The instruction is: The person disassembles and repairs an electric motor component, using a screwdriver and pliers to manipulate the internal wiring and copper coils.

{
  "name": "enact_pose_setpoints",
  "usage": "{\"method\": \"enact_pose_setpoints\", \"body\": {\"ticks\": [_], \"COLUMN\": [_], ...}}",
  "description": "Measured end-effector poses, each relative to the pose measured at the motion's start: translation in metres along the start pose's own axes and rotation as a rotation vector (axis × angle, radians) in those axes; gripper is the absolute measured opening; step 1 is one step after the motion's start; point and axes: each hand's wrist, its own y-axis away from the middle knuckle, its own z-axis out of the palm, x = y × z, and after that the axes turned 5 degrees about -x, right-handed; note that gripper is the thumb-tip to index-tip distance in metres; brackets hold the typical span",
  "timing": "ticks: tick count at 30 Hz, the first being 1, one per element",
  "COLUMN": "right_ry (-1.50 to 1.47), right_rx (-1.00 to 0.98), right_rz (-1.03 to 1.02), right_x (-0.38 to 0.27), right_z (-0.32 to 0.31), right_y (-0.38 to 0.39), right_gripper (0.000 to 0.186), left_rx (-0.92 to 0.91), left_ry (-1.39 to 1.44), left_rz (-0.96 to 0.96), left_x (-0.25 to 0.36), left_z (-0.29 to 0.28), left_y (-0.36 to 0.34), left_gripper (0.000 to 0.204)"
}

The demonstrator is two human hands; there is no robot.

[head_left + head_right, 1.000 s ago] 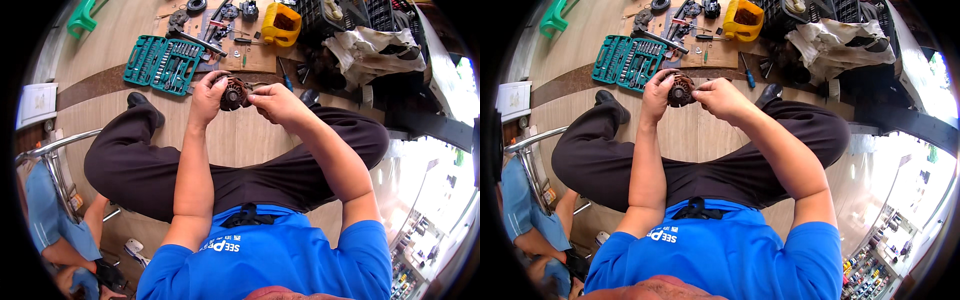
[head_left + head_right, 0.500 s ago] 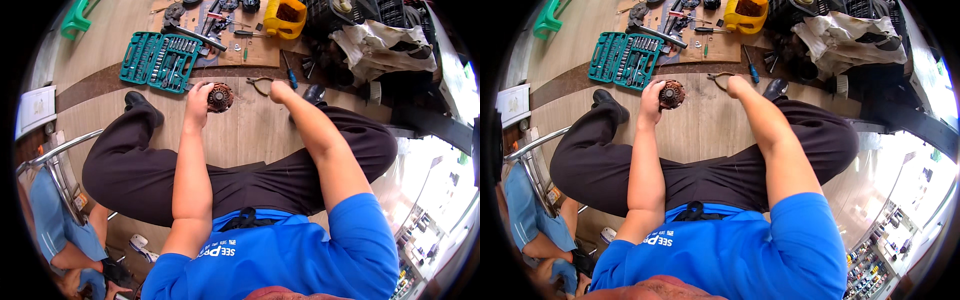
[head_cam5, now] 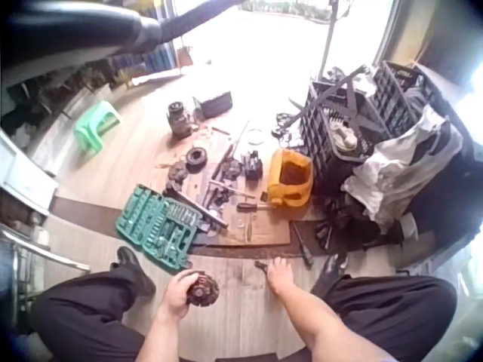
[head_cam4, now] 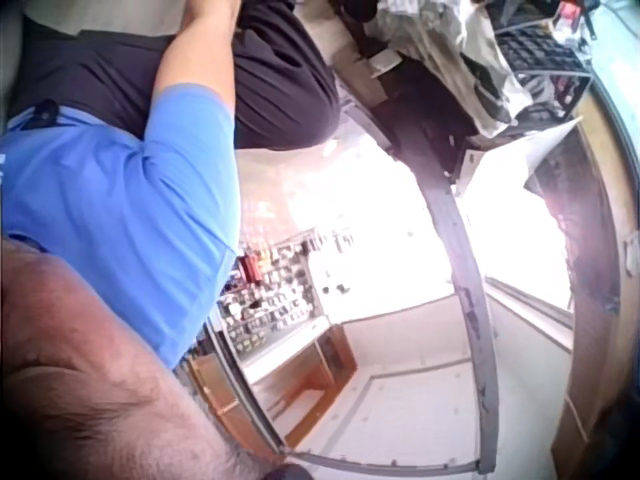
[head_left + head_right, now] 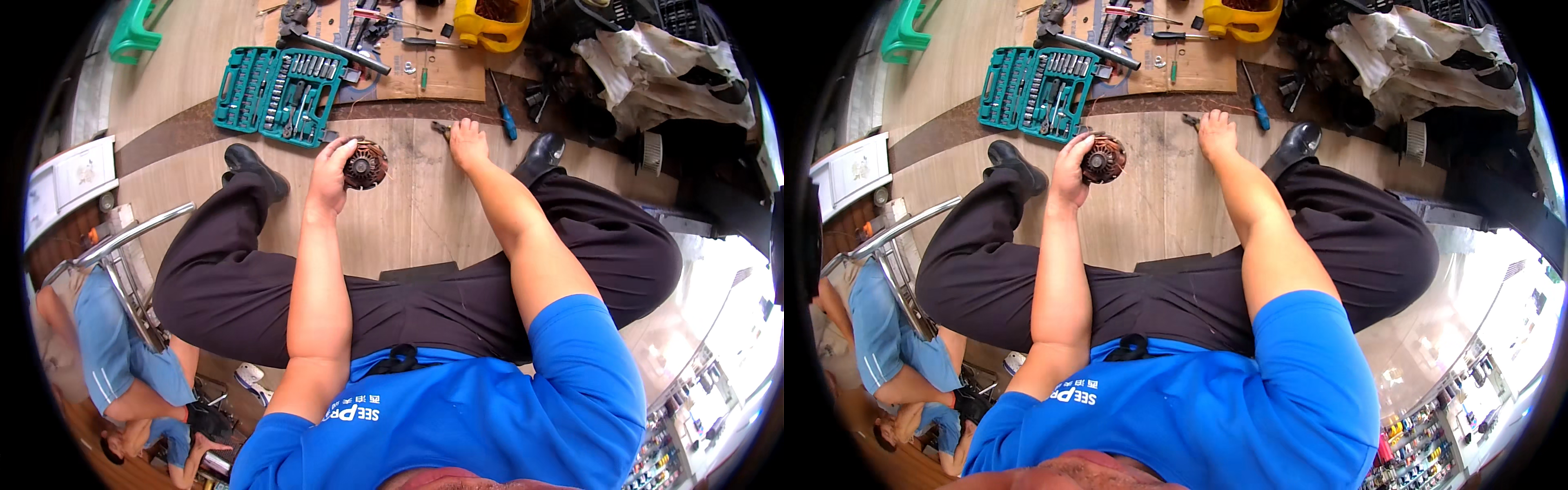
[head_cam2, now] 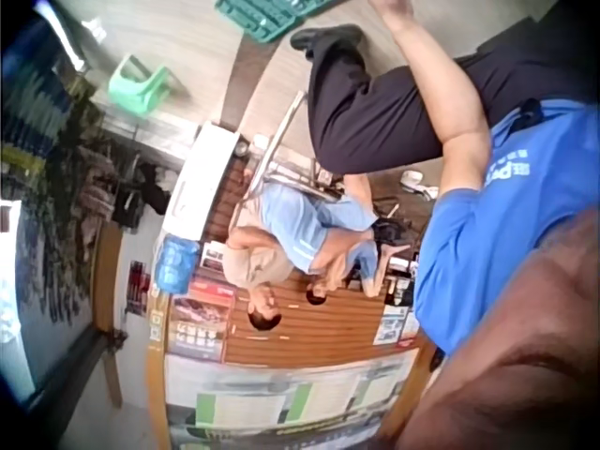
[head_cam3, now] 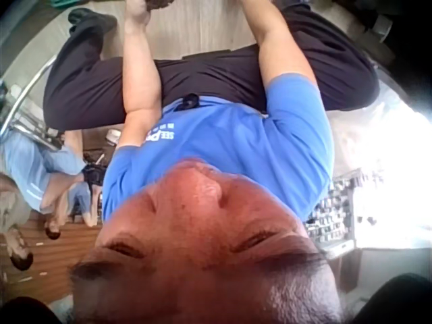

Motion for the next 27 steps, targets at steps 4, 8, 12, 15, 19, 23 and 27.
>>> {"method": "enact_pose_setpoints", "body": {"ticks": [4,8,12,15,19,23,27], "right_ry": [-0.114,-0.361,-1.724,-2.212,-2.437,-2.49,-2.234], "right_rx": [-0.08,-0.263,-0.917,-1.031,-0.971,-0.867,-0.75], "right_rz": [0.025,0.149,0.225,-0.13,-0.349,-0.434,-0.299], "right_x": [-0.002,0.007,0.016,0.023,0.021,0.002,-0.004], "right_z": [0.008,0.013,-0.031,-0.073,-0.128,-0.189,-0.248], "right_y": [0.006,0.004,0.003,0.014,0.006,0.006,0.017], "right_gripper": [0.028,0.03,0.03,0.05,0.055,0.046,0.037], "left_rx": [-0.019,-0.059,0.019,0.044,-0.049,0.005,-0.008], "left_ry": [0.052,-0.022,-0.052,-0.01,0.188,0.292,0.285], "left_rz": [0.033,0.076,0.104,0.087,0.082,0.057,0.141], "left_x": [0.001,0.003,0.009,0.011,0.018,0.017,0.016], "left_z": [0.0,0.005,0.007,0.002,0.009,0.001,0.003], "left_y": [0.001,-0.004,0.006,0.01,0.01,0.008,0.003], "left_gripper": [0.031,0.032,0.032,0.031,0.027,0.029,0.027]}}
